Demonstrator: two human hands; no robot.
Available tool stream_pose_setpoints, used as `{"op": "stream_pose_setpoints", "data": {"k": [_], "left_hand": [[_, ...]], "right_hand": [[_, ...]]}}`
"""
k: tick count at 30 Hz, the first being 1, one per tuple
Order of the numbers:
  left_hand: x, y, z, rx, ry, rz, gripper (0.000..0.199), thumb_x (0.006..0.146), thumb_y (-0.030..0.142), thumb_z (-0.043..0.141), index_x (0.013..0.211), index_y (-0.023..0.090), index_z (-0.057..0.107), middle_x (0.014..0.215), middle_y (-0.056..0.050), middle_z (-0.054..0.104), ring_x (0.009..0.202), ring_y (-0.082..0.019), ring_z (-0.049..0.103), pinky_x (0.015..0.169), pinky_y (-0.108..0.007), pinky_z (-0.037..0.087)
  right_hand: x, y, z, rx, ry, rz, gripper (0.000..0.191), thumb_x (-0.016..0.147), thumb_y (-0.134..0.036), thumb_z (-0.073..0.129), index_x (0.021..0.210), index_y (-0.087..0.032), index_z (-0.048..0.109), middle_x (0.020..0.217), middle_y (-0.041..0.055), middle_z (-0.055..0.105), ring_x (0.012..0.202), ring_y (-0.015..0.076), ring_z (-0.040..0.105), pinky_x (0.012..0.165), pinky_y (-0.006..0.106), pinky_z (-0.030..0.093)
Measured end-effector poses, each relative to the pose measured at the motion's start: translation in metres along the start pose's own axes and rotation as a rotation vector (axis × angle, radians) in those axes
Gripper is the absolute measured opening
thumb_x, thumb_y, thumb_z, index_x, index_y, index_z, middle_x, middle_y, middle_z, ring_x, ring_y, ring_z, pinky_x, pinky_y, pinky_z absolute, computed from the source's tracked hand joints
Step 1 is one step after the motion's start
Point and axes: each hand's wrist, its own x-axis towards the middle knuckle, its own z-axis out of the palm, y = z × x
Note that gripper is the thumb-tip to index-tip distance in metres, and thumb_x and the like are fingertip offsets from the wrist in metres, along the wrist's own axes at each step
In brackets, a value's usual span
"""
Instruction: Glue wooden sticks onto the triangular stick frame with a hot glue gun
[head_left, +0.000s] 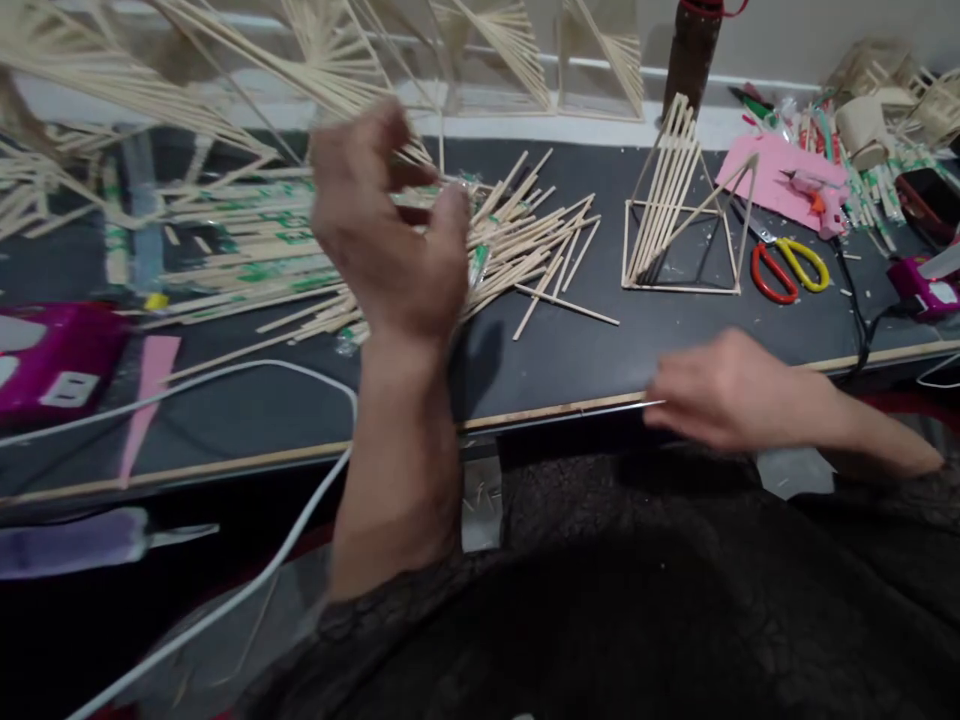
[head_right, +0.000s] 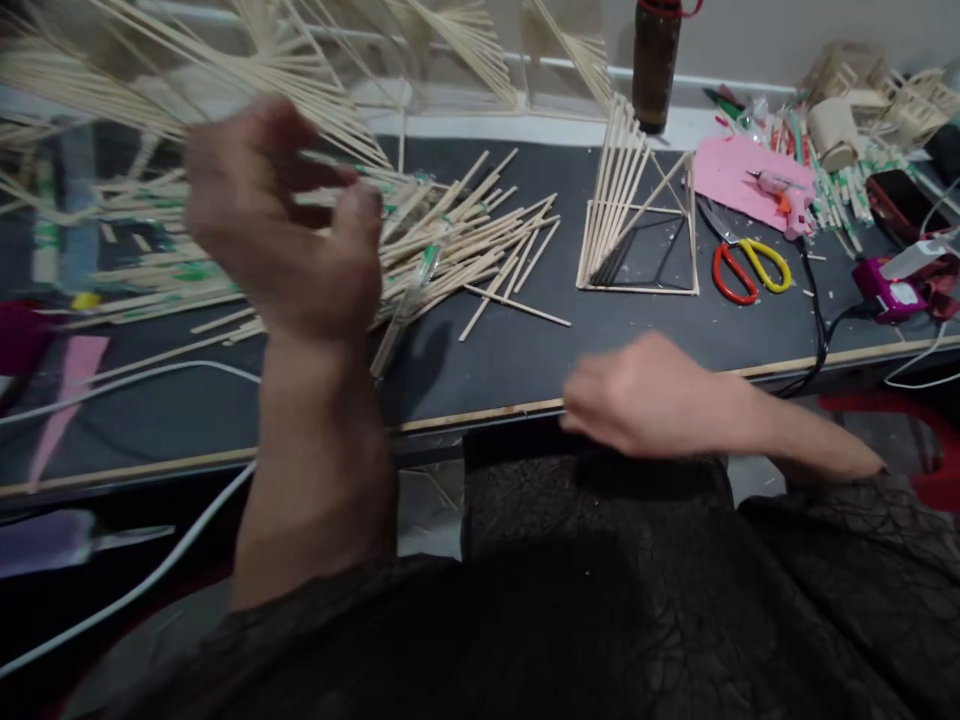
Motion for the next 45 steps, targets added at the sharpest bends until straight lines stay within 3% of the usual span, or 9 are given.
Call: {"op": "stream_pose_setpoints", "data": {"k": [3,6,8,12,16,21,32,40,45], "left_hand": [[-0.065,0.059,-0.025,-0.148,-0.118,0.197,0.018,0.094,0.029,0.057,0.102,0.021,0.071,0.095,0.001,0.075,0.079,-0.010,0.068,0.072,-0.023,0.054],[-0.128,0.082,-0.037,-0.363,-0.759,0.249,0.028,0.096,0.041,0.051,0.087,0.030,0.075,0.077,0.002,0.075,0.071,-0.014,0.070,0.068,-0.026,0.056],[-0.161,0.071,-0.030,-0.404,-1.038,0.134,0.036,0.098,0.042,0.044,0.088,0.029,0.076,0.081,-0.001,0.076,0.075,-0.016,0.071,0.072,-0.028,0.057],[-0.206,0.018,0.005,0.030,-1.056,-0.007,0.033,0.094,0.030,0.047,0.117,0.023,0.070,0.122,-0.011,0.070,0.115,-0.028,0.065,0.100,-0.041,0.050],[-0.221,-0.018,0.029,0.388,-1.086,-0.039,0.048,0.089,0.027,0.055,0.135,0.017,0.058,0.143,-0.016,0.055,0.136,-0.036,0.046,0.115,-0.049,0.032],[-0.212,-0.025,0.035,0.515,-1.128,-0.111,0.045,0.092,0.026,0.046,0.135,0.018,0.056,0.143,-0.015,0.055,0.133,-0.035,0.049,0.111,-0.047,0.037],[-0.201,0.023,-0.026,0.374,-1.230,-0.060,0.035,0.086,0.047,0.061,0.106,0.020,0.068,0.106,-0.012,0.071,0.107,-0.031,0.064,0.086,-0.039,0.050],[-0.202,-0.002,-0.031,0.466,-1.345,-0.293,0.054,0.091,0.049,0.048,0.133,0.016,0.059,0.128,-0.018,0.066,0.112,-0.034,0.066,0.089,-0.043,0.049],[-0.217,-0.016,-0.038,0.202,-1.389,-0.412,0.062,0.082,0.053,0.057,0.133,0.018,0.059,0.100,-0.009,0.074,0.094,-0.027,0.069,0.078,-0.033,0.048]], "right_hand": [[-0.045,-0.005,0.061,0.181,-0.290,-0.104,0.024,0.099,-0.027,0.047,0.092,-0.015,0.067,0.083,0.0046,0.066,0.064,0.0117,0.053,0.057,0.027,0.029],[-0.071,0.011,0.135,0.042,-0.238,0.345,0.023,0.095,-0.022,0.050,0.104,-0.012,0.070,0.099,0.0134,0.069,0.085,0.0216,0.062,0.073,0.032,0.042],[-0.081,0.028,0.178,0.008,-0.138,0.505,0.045,0.091,-0.027,0.057,0.134,-0.012,0.058,0.122,0.0197,0.064,0.110,0.0292,0.058,0.092,0.040,0.043],[-0.087,0.056,0.221,0.032,-0.053,0.618,0.048,0.092,-0.028,0.055,0.138,-0.015,0.058,0.139,0.0193,0.055,0.127,0.0331,0.051,0.109,0.048,0.035],[-0.093,0.058,0.212,0.117,-0.076,0.566,0.044,0.096,-0.032,0.050,0.135,-0.015,0.060,0.133,0.0177,0.061,0.122,0.0318,0.057,0.102,0.044,0.044],[-0.112,0.037,0.179,0.128,0.004,0.420,0.046,0.098,-0.045,0.045,0.126,-0.014,0.065,0.108,0.0145,0.069,0.100,0.0267,0.065,0.084,0.037,0.051],[-0.140,0.038,0.205,0.562,-0.035,0.508,0.048,0.097,-0.055,0.044,0.117,-0.020,0.070,0.104,0.0082,0.065,0.095,0.0200,0.065,0.082,0.031,0.051],[-0.140,0.032,0.197,0.491,-0.125,0.705,0.049,0.091,-0.054,0.050,0.120,-0.017,0.066,0.114,0.0132,0.068,0.101,0.0268,0.067,0.086,0.037,0.050],[-0.142,0.023,0.194,0.597,-0.263,0.781,0.038,0.088,-0.048,0.057,0.112,-0.020,0.063,0.083,0.0035,0.071,0.075,0.0205,0.066,0.069,0.030,0.045]]}}
